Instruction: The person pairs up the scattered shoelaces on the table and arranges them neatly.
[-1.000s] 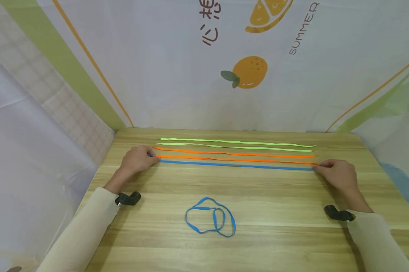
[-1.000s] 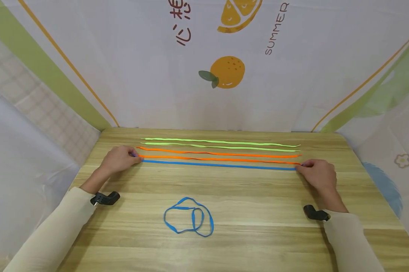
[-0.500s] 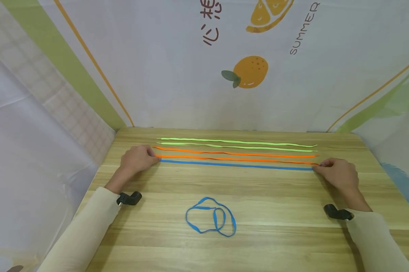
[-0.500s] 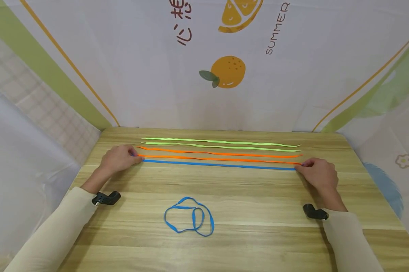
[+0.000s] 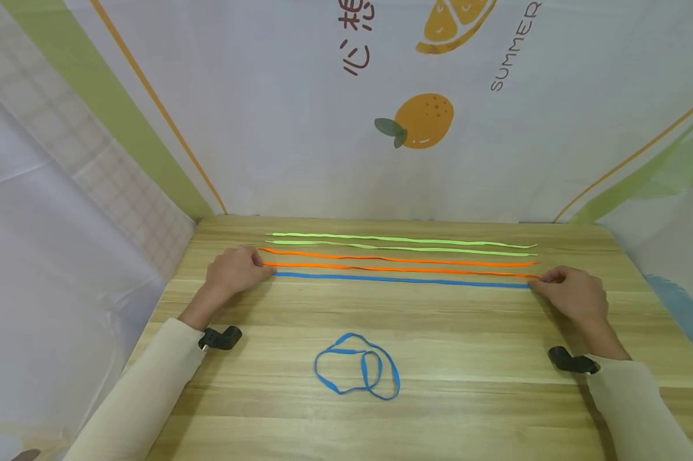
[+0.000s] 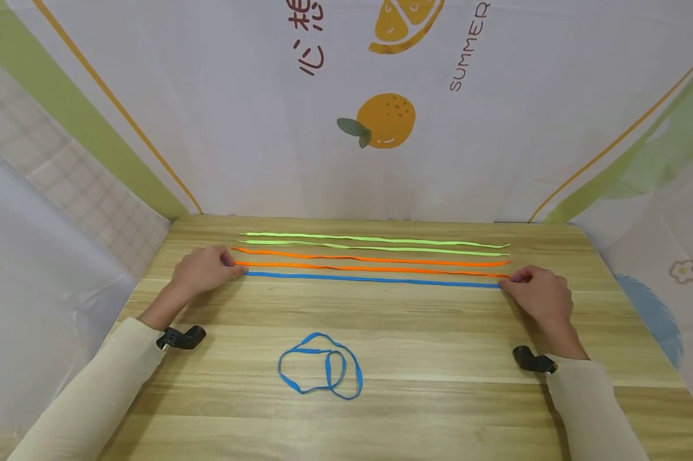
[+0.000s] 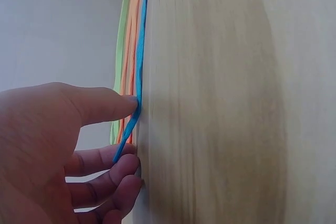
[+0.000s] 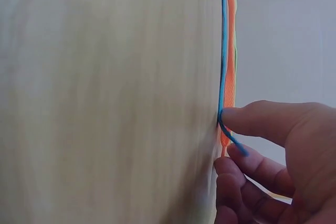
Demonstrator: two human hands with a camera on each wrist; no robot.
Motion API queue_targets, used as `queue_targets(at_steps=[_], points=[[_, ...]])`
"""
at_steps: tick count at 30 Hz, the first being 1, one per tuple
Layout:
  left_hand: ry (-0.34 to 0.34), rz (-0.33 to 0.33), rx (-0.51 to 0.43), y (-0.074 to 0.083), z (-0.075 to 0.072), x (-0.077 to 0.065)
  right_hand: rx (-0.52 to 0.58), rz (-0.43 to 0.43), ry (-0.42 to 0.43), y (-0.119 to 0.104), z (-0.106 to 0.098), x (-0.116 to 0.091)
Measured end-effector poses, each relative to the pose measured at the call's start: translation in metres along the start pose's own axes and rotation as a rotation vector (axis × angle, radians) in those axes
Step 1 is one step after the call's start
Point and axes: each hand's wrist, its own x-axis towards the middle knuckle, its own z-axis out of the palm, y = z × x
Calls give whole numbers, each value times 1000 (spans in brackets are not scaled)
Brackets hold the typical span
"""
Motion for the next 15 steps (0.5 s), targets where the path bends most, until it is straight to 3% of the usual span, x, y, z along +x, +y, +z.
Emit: queue_targets(at_steps=[15], points=[[-8, -9, -5, -3, -7, -6, -17, -10, 41, 3, -2, -1]])
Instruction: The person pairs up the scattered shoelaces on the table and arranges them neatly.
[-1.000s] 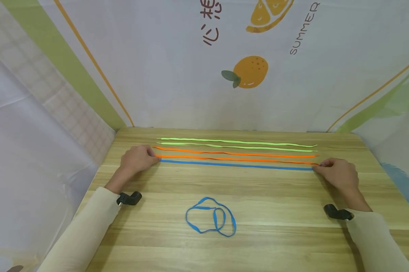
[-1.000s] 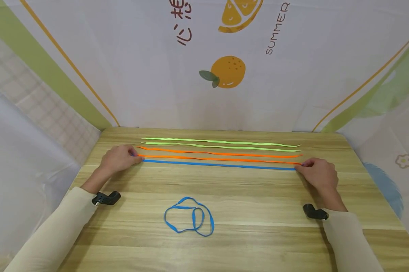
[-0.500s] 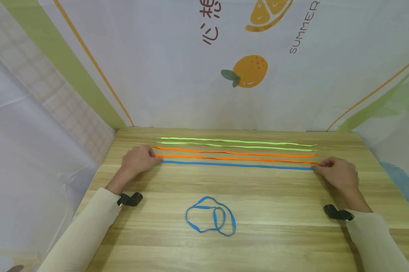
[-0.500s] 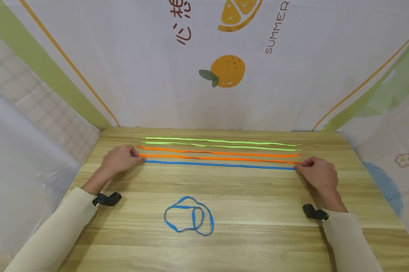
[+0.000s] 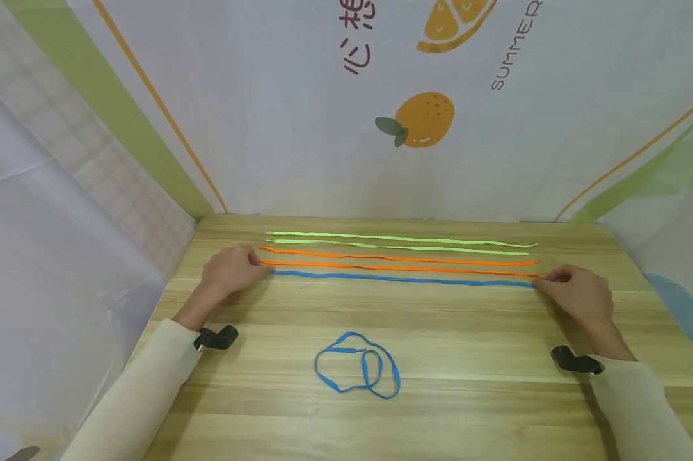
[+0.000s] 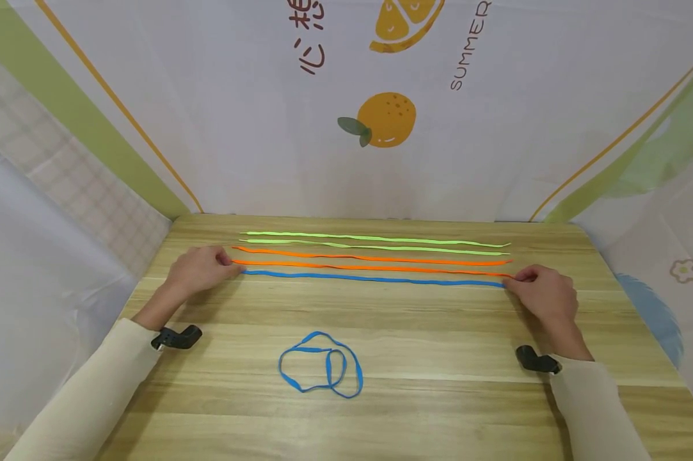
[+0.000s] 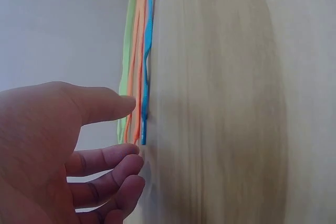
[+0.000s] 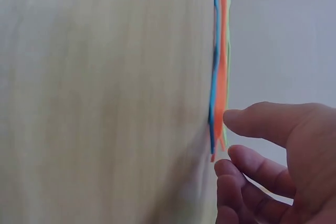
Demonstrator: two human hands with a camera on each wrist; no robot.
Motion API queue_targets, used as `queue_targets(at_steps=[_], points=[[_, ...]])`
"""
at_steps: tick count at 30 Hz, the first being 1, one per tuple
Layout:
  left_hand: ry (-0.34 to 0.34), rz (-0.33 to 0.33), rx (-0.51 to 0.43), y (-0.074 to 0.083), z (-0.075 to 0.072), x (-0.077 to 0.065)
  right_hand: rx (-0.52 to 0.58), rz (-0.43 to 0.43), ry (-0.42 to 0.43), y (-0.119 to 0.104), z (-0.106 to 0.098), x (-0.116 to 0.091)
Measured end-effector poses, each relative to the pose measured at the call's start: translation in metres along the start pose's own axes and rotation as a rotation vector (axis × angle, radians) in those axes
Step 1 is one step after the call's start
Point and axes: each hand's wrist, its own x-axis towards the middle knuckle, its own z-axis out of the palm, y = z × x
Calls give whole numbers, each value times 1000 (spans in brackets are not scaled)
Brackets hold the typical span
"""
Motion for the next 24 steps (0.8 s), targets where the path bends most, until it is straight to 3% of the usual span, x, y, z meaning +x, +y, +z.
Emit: queue_targets(at_steps=[7, 15, 24], points=[[48, 30, -42, 5, -7, -12, 10, -29, 77, -8, -7, -5], [125, 148, -72, 27, -10, -27, 52, -109, 132, -35, -8, -15], [117, 242, -123, 52, -9, -42, 110, -224, 121, -71, -5, -27]])
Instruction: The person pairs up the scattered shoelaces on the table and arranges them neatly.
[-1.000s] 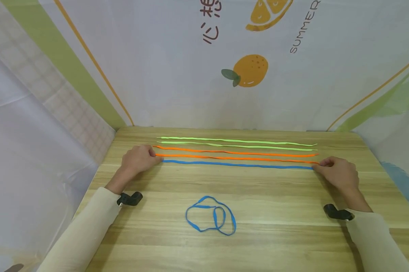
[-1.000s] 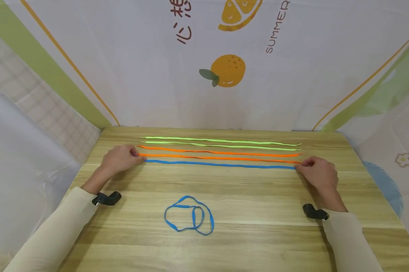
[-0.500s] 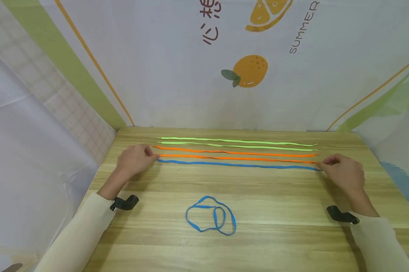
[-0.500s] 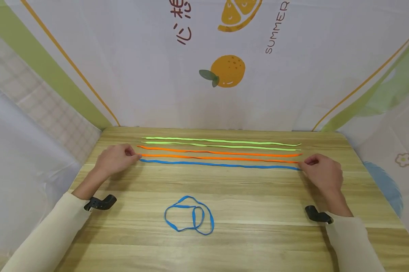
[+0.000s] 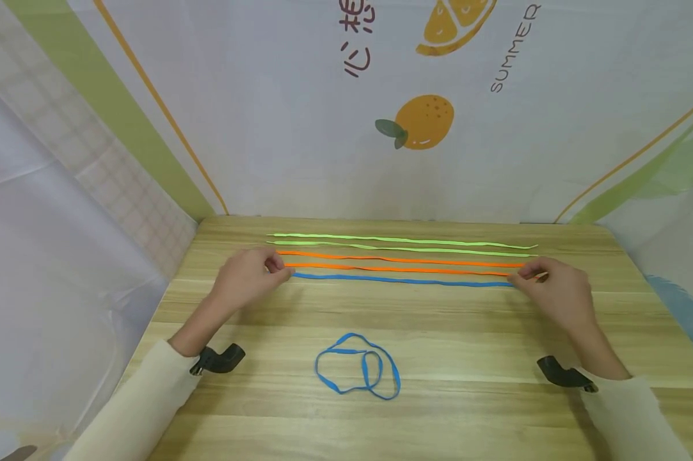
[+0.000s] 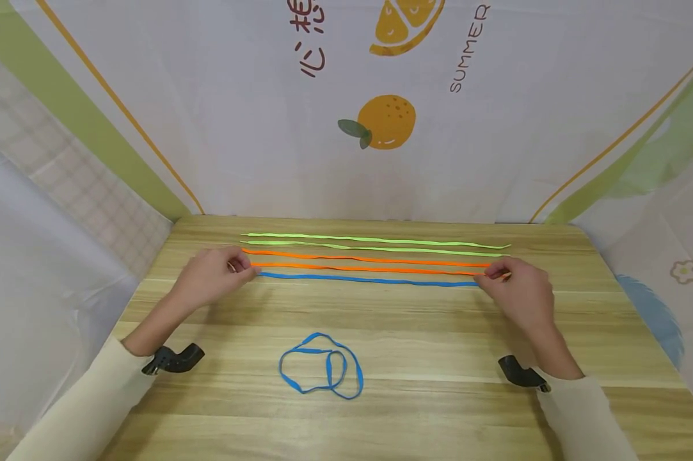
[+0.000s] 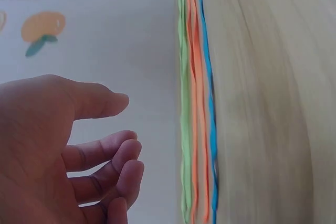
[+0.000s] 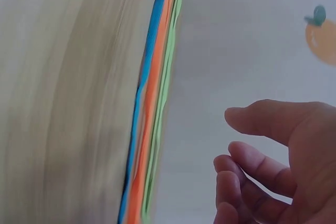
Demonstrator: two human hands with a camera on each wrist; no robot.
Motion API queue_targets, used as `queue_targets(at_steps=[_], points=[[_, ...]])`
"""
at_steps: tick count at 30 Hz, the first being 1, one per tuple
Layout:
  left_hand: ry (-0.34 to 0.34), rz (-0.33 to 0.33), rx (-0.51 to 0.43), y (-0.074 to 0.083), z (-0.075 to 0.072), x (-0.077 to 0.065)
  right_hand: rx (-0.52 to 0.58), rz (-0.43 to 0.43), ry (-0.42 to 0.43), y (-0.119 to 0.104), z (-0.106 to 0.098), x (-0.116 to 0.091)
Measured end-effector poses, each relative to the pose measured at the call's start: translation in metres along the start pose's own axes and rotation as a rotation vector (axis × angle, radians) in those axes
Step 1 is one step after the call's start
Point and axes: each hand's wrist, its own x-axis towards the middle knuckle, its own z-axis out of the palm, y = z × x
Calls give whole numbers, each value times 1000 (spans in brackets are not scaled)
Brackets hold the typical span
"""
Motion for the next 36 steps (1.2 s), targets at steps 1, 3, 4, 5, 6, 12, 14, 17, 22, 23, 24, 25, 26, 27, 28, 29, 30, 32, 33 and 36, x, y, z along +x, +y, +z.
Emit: queue_targets(at_steps=[1, 3, 4, 5, 6, 12, 14, 17, 22, 23, 24, 25, 26, 27, 28, 29, 30, 32, 33, 36], points=[[-2, 12, -5, 3, 1, -1, 8, -7, -9, -4, 1, -1], [-11, 37, -12, 9, 3, -3, 16, -18, -19, -13, 2, -4], [-16, 48, -14, 13, 4, -5, 16, -26, -24, -17, 4, -5], [-24, 59, -17, 17, 6, -7, 19, -33, -27, -22, 5, -6], [-32, 71, -16, 21, 7, -8, 21, -45, -31, -26, 6, -7], [-94, 104, -15, 41, 17, -18, 60, -137, -52, -54, 19, -11], [-99, 112, -20, 45, 21, -20, 81, -158, -74, -64, 25, -13], [-94, 137, -31, 49, 26, -23, 106, -190, -117, -78, 35, -16], [-93, 190, -53, 55, 38, -30, 159, -283, -208, -98, 55, -19], [-92, 203, -54, 56, 41, -32, 171, -309, -227, -102, 59, -19], [-89, 227, -53, 57, 44, -34, 185, -338, -249, -106, 63, -19], [-89, 246, -54, 59, 47, -36, 198, -363, -271, -110, 68, -19], [-89, 270, -50, 60, 50, -37, 206, -391, -296, -114, 72, -19], [-89, 295, -43, 61, 53, -39, 209, -418, -320, -119, 76, -19], [-91, 323, -36, 62, 56, -41, 214, -440, -344, -123, 80, -18], [-93, 348, -30, 63, 59, -43, 215, -461, -364, -128, 84, -18], [-98, 371, -26, 64, 63, -45, 214, -478, -381, -133, 88, -18], [-110, 399, -12, 65, 69, -47, 202, -507, -407, -142, 95, -18], [-114, 410, -6, 65, 71, -49, 198, -517, -417, -146, 98, -18], [-123, 441, 10, 66, 78, -50, 188, -549, -442, -157, 108, -18]])
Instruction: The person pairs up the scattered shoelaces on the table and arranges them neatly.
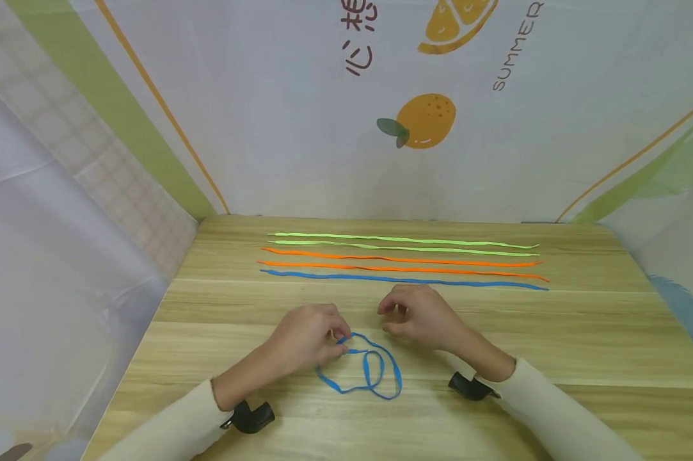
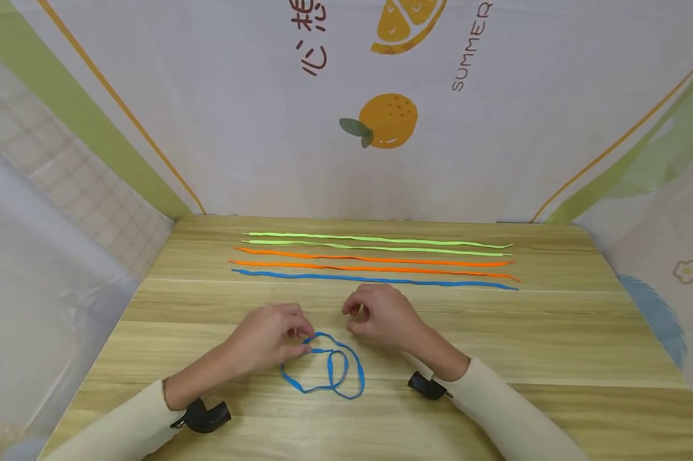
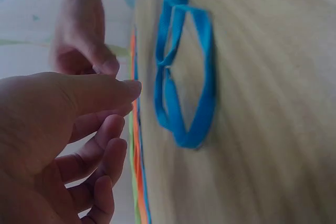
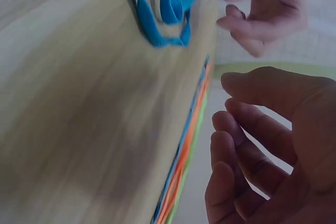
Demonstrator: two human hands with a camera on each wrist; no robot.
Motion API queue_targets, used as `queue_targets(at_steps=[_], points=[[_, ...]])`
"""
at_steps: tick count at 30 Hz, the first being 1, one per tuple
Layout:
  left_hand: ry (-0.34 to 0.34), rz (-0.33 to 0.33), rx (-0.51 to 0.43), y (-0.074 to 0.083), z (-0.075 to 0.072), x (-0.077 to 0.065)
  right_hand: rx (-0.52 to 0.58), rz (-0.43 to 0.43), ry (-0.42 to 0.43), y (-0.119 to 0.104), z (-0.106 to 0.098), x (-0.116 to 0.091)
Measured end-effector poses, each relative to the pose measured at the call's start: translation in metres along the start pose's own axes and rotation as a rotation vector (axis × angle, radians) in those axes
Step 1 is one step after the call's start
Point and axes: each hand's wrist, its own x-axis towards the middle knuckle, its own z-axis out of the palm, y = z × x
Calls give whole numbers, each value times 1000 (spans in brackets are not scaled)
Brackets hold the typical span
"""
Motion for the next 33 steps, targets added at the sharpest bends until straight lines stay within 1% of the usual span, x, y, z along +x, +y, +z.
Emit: queue_targets(at_steps=[5, 9, 14, 17, 22, 27, 33], points=[[-41, 35, 26, 1, 5, -1, 23, -62, -57, -7, 12, 12], [-64, 44, 50, 2, 7, -1, 32, -105, -90, -10, 20, 20], [-59, 24, 64, 1, 11, -3, 41, -128, -111, -11, 31, 29], [-52, 19, 84, 1, 14, -5, 69, -134, -133, -12, 35, 33], [-23, 42, 85, -1, 16, -7, 111, -148, -162, -14, 39, 38], [-5, 58, 68, -2, 18, -10, 99, -128, -199, -16, 45, 41], [-1, 53, 68, -2, 17, -12, 63, -132, -196, -17, 49, 42]])
